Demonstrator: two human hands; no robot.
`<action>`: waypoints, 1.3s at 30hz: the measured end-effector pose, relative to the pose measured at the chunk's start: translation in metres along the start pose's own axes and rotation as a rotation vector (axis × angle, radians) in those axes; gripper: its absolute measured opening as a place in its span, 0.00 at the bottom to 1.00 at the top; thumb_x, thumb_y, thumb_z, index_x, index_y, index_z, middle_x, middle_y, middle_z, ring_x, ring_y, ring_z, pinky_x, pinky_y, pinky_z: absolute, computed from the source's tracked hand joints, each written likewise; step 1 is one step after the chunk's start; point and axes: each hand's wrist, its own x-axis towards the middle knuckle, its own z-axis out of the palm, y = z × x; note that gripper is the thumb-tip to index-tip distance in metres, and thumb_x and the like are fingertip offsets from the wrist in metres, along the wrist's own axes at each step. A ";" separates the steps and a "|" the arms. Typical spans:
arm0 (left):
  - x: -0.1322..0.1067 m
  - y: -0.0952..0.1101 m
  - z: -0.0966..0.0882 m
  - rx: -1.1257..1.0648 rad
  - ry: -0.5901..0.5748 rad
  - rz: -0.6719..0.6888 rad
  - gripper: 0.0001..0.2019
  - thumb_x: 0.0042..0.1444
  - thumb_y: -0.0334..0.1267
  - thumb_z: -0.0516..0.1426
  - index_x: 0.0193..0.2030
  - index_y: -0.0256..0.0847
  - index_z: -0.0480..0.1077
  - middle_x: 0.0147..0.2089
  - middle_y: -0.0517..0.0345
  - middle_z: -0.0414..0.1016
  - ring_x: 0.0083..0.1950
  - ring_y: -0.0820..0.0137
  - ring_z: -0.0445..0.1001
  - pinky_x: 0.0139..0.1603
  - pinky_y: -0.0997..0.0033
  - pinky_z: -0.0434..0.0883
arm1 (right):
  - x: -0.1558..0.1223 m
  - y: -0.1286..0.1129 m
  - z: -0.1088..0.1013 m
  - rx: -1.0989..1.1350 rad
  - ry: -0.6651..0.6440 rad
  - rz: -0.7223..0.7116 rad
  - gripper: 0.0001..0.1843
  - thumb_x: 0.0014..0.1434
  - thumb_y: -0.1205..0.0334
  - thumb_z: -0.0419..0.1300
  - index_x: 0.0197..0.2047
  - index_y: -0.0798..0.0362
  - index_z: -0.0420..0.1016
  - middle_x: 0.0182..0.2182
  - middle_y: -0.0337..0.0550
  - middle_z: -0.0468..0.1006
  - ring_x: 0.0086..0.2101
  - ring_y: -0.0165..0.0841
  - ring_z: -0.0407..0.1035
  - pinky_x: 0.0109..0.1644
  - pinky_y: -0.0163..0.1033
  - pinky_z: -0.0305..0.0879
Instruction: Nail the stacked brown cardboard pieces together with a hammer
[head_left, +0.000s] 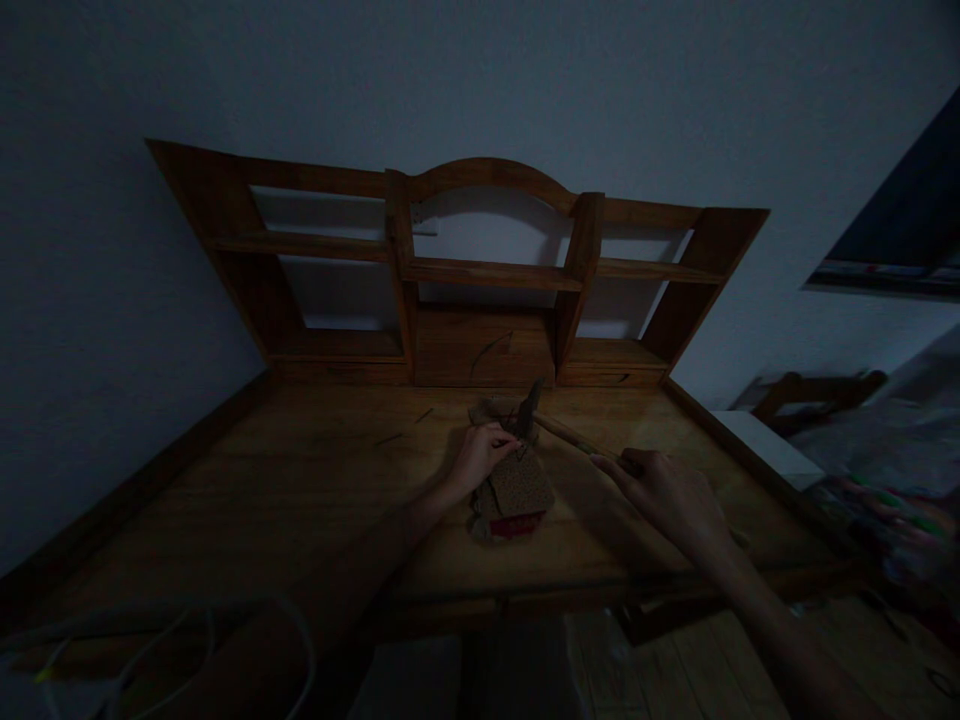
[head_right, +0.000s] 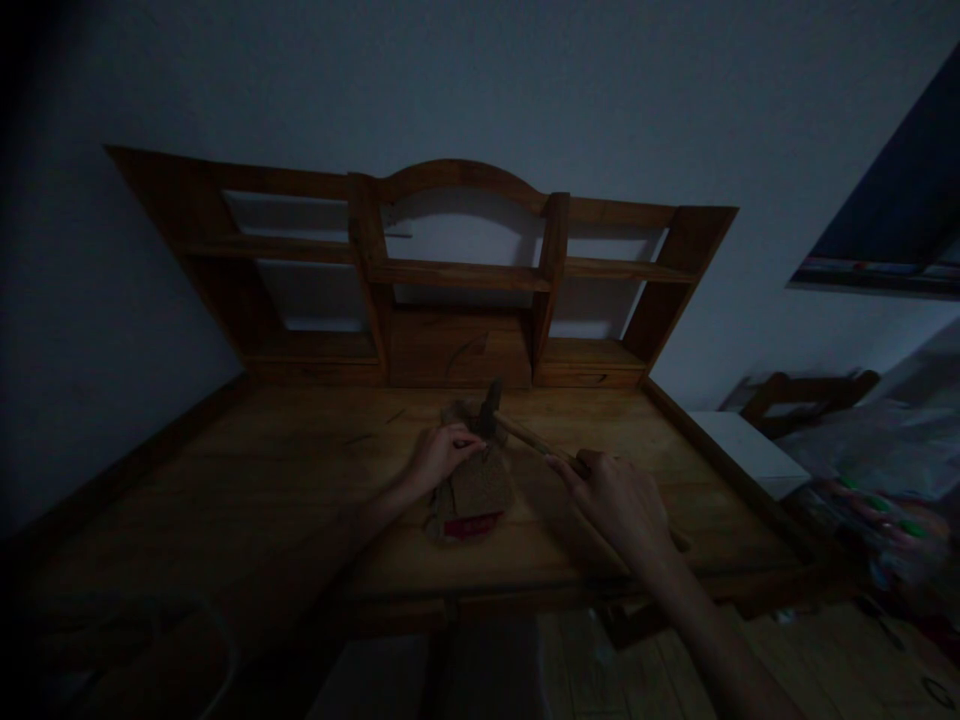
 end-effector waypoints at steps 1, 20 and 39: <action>0.000 0.000 0.000 -0.007 -0.002 -0.004 0.10 0.57 0.43 0.55 0.38 0.42 0.76 0.35 0.61 0.71 0.35 0.78 0.67 0.34 0.78 0.59 | 0.000 0.000 0.000 0.003 0.002 0.005 0.25 0.61 0.37 0.46 0.31 0.49 0.70 0.25 0.44 0.72 0.31 0.44 0.69 0.29 0.40 0.51; 0.000 0.005 -0.003 0.006 -0.008 -0.028 0.09 0.56 0.42 0.57 0.38 0.43 0.76 0.35 0.64 0.71 0.35 0.79 0.67 0.34 0.79 0.59 | 0.000 -0.001 0.002 0.011 0.025 0.010 0.26 0.60 0.36 0.46 0.29 0.49 0.70 0.24 0.42 0.71 0.29 0.43 0.68 0.27 0.39 0.49; 0.000 0.001 -0.011 -0.144 0.091 -0.132 0.08 0.51 0.42 0.60 0.34 0.41 0.75 0.35 0.62 0.71 0.33 0.80 0.67 0.32 0.81 0.61 | -0.007 0.019 0.010 0.176 0.083 0.182 0.27 0.57 0.36 0.51 0.23 0.51 0.66 0.20 0.40 0.67 0.28 0.38 0.67 0.27 0.36 0.48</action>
